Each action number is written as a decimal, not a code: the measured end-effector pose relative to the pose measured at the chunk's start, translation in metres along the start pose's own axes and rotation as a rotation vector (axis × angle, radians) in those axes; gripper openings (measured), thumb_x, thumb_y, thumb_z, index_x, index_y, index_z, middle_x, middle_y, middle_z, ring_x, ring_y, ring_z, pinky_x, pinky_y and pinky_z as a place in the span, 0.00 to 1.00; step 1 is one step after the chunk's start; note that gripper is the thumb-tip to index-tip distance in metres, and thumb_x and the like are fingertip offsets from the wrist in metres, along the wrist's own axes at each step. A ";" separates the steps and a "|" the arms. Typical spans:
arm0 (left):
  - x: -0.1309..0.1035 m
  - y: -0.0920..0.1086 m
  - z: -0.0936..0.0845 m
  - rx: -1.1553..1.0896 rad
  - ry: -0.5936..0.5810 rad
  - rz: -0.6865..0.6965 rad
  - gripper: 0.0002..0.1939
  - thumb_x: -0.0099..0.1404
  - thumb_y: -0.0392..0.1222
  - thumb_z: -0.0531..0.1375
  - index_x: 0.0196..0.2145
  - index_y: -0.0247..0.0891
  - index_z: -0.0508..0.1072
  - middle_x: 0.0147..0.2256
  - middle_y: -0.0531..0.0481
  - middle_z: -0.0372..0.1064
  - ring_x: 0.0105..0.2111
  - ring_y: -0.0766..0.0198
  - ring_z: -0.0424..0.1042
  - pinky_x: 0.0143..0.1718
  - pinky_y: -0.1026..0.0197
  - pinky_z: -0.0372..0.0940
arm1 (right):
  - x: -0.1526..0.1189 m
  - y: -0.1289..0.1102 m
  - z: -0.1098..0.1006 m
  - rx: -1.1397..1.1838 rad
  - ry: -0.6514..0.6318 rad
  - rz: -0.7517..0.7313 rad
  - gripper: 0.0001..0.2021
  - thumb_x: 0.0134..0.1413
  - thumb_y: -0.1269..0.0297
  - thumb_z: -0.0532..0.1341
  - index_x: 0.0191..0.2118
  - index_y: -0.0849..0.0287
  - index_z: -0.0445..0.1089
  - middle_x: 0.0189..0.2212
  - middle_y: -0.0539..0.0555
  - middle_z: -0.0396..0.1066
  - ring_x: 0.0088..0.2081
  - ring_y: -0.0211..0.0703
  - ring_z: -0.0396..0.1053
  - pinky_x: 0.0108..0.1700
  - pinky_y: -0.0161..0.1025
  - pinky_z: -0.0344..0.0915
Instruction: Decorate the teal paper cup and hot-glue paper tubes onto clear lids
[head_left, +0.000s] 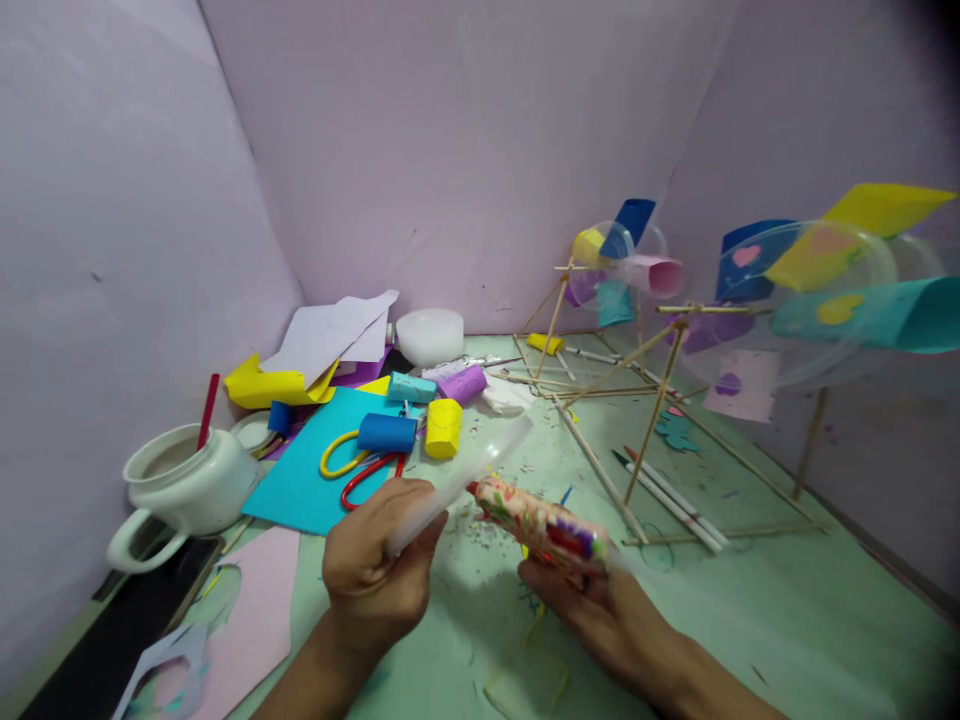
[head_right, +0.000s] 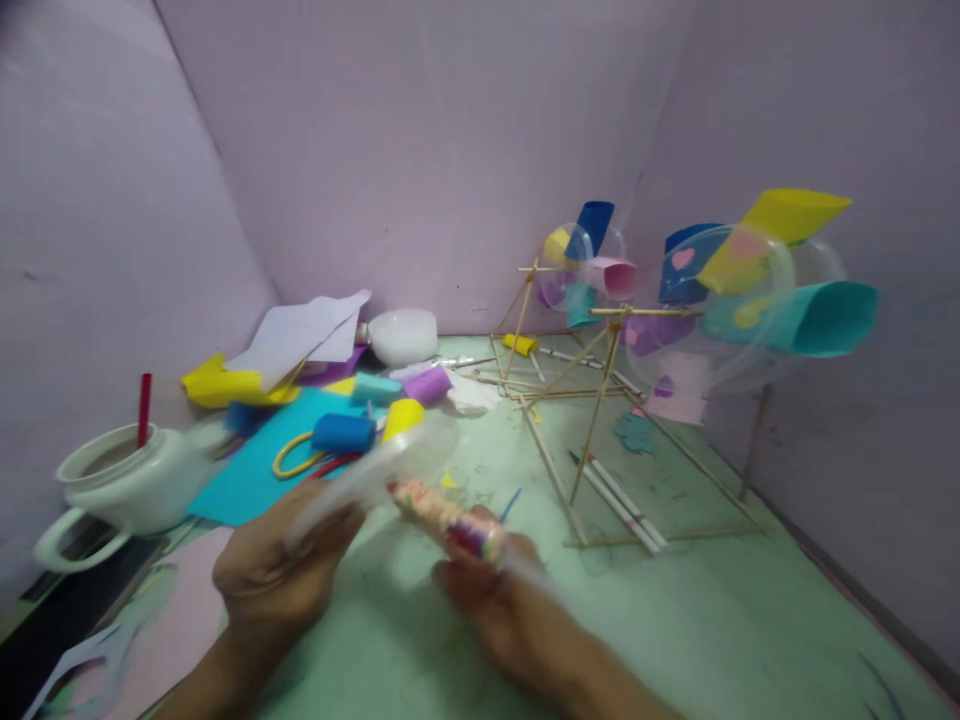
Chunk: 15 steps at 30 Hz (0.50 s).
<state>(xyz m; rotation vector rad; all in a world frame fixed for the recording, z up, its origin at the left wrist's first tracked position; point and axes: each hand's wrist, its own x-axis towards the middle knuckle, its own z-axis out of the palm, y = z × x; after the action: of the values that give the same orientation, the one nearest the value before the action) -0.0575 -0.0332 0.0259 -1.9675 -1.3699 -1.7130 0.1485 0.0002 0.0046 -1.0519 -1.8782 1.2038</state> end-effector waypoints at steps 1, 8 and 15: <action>0.000 -0.002 -0.002 0.031 0.006 0.086 0.13 0.54 0.27 0.60 0.36 0.41 0.76 0.30 0.52 0.76 0.28 0.65 0.75 0.30 0.65 0.71 | -0.001 -0.001 0.000 0.078 -0.048 0.052 0.16 0.52 0.51 0.58 0.21 0.56 0.67 0.14 0.48 0.63 0.16 0.37 0.58 0.20 0.35 0.54; -0.001 -0.025 -0.023 0.253 -0.062 0.338 0.17 0.58 0.30 0.56 0.46 0.35 0.72 0.41 0.40 0.73 0.43 0.56 0.74 0.44 0.56 0.70 | 0.002 -0.008 -0.004 0.540 0.032 0.148 0.24 0.49 0.44 0.60 0.16 0.58 0.59 0.08 0.43 0.51 0.11 0.30 0.49 0.15 0.31 0.48; -0.006 -0.016 -0.018 0.238 -0.238 0.580 0.13 0.65 0.30 0.52 0.43 0.35 0.73 0.34 0.46 0.76 0.45 0.57 0.74 0.47 0.54 0.70 | 0.006 -0.004 -0.013 0.511 0.281 0.066 0.23 0.41 0.45 0.66 0.34 0.61 0.72 0.33 0.59 0.75 0.17 0.36 0.65 0.16 0.34 0.62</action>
<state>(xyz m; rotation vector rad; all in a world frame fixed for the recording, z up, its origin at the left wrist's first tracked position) -0.0804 -0.0391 0.0203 -2.1863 -0.8761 -1.0368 0.1557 0.0091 0.0138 -0.9401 -1.2384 1.3930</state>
